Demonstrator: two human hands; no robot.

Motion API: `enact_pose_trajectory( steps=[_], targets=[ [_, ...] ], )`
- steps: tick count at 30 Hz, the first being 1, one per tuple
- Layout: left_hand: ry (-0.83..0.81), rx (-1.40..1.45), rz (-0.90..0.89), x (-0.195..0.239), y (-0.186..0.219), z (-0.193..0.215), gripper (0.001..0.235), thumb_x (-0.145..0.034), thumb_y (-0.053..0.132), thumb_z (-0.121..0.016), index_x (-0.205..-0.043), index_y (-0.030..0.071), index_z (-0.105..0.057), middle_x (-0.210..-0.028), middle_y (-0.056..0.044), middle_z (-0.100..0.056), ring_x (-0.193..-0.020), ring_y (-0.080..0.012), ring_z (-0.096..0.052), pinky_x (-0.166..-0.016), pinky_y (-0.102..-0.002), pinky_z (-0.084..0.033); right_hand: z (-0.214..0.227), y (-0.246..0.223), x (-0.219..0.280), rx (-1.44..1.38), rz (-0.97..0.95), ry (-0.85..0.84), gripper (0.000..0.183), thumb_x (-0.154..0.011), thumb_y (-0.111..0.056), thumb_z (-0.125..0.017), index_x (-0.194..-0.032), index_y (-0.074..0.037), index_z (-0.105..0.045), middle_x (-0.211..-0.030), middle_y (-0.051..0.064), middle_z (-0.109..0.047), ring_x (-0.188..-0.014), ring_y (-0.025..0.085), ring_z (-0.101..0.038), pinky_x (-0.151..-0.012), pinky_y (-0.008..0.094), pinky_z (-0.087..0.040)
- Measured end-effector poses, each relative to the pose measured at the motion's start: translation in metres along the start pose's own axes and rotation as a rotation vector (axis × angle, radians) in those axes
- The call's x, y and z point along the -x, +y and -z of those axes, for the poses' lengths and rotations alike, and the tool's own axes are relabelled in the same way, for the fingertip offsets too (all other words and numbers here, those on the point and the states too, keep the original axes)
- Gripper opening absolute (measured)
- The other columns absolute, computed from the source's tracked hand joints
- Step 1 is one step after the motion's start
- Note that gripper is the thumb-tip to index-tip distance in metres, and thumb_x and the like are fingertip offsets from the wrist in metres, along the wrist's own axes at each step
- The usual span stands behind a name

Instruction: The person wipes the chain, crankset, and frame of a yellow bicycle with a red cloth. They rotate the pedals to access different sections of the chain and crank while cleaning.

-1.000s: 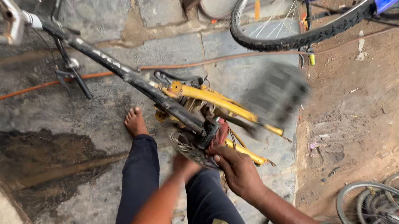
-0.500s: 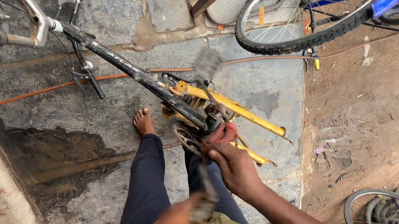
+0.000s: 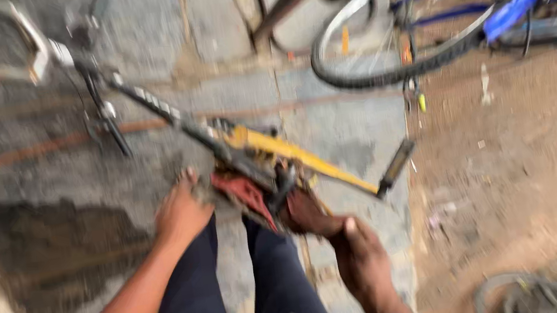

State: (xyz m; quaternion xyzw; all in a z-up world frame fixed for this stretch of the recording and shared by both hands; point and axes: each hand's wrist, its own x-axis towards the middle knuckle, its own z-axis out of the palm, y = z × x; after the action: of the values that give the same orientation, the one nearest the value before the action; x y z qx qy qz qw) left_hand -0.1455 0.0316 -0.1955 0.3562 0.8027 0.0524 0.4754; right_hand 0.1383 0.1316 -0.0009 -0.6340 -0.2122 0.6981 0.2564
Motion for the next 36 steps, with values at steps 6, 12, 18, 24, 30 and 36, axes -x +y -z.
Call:
enact_pose_trajectory(
  steps=[6, 12, 18, 24, 30, 36],
  targets=[
    [0.100, -0.100, 0.050, 0.047, 0.004, 0.049, 0.089, -0.079, 0.039, -0.078, -0.153, 0.005, -0.043, -0.143, -0.026, -0.058, -0.132, -0.0443, -0.055, -0.113, -0.052, -0.046, 0.020, 0.027, -0.063, -0.271, 0.013, 0.160, 0.032, -0.111, -0.023, -0.040, -0.120, 0.000, -0.060, -0.112, 0.014, -0.070, -0.106, 0.030, -0.066, -0.101, 0.047, -0.052],
    [-0.083, -0.173, 0.019, 0.008, 0.012, 0.009, 0.101, -0.077, 0.040, -0.082, -0.156, 0.003, -0.031, -0.150, -0.027, -0.043, -0.130, -0.0496, -0.049, -0.099, -0.068, -0.041, 0.043, 0.044, -0.069, -0.499, 0.002, 0.287, 0.031, -0.112, -0.018, -0.040, -0.126, -0.001, -0.062, -0.119, 0.010, -0.070, -0.112, 0.020, -0.066, -0.107, 0.039, -0.050],
    [-0.266, -0.134, -0.270, 0.030, 0.025, -0.063, 0.050, -0.093, 0.040, -0.069, -0.125, 0.004, -0.059, -0.120, -0.020, -0.066, -0.108, -0.0373, -0.068, -0.084, -0.049, -0.056, 0.068, 0.077, -0.106, -0.307, -0.010, 0.354, 0.024, -0.108, -0.016, -0.045, -0.119, -0.002, -0.061, -0.112, 0.011, -0.070, -0.102, 0.025, -0.068, -0.094, 0.041, -0.055],
    [0.265, 0.520, -0.100, 0.066, 0.047, -0.018, 0.026, -0.096, 0.015, -0.062, -0.119, 0.004, -0.069, -0.109, -0.016, -0.075, -0.101, -0.0294, -0.073, -0.086, -0.040, -0.057, 0.076, 0.079, -0.137, -0.373, 0.074, 0.397, 0.028, -0.112, -0.022, -0.046, -0.126, -0.001, -0.058, -0.118, 0.011, -0.067, -0.105, 0.025, -0.068, -0.098, 0.041, -0.056],
    [-0.002, 0.538, -0.072, 0.009, 0.071, 0.069, 0.028, -0.092, 0.025, -0.068, -0.110, 0.004, -0.076, -0.113, -0.013, -0.073, -0.106, -0.0276, -0.070, -0.093, -0.037, -0.052, 0.067, 0.053, -0.108, -0.336, -0.042, 0.238, 0.038, -0.105, -0.024, -0.041, -0.132, -0.002, -0.057, -0.127, 0.012, -0.069, -0.114, 0.027, -0.069, -0.099, 0.045, -0.056],
    [-0.369, 0.478, 0.134, -0.046, 0.072, 0.023, 0.034, -0.088, 0.020, -0.065, -0.114, 0.000, -0.076, -0.113, -0.014, -0.073, -0.103, -0.0302, -0.068, -0.088, -0.044, -0.053, 0.080, 0.055, -0.104, -0.256, 0.028, 0.312, 0.035, -0.107, -0.023, -0.048, -0.134, -0.003, -0.056, -0.127, 0.012, -0.066, -0.116, 0.029, -0.065, -0.101, 0.051, -0.055]
  ],
)
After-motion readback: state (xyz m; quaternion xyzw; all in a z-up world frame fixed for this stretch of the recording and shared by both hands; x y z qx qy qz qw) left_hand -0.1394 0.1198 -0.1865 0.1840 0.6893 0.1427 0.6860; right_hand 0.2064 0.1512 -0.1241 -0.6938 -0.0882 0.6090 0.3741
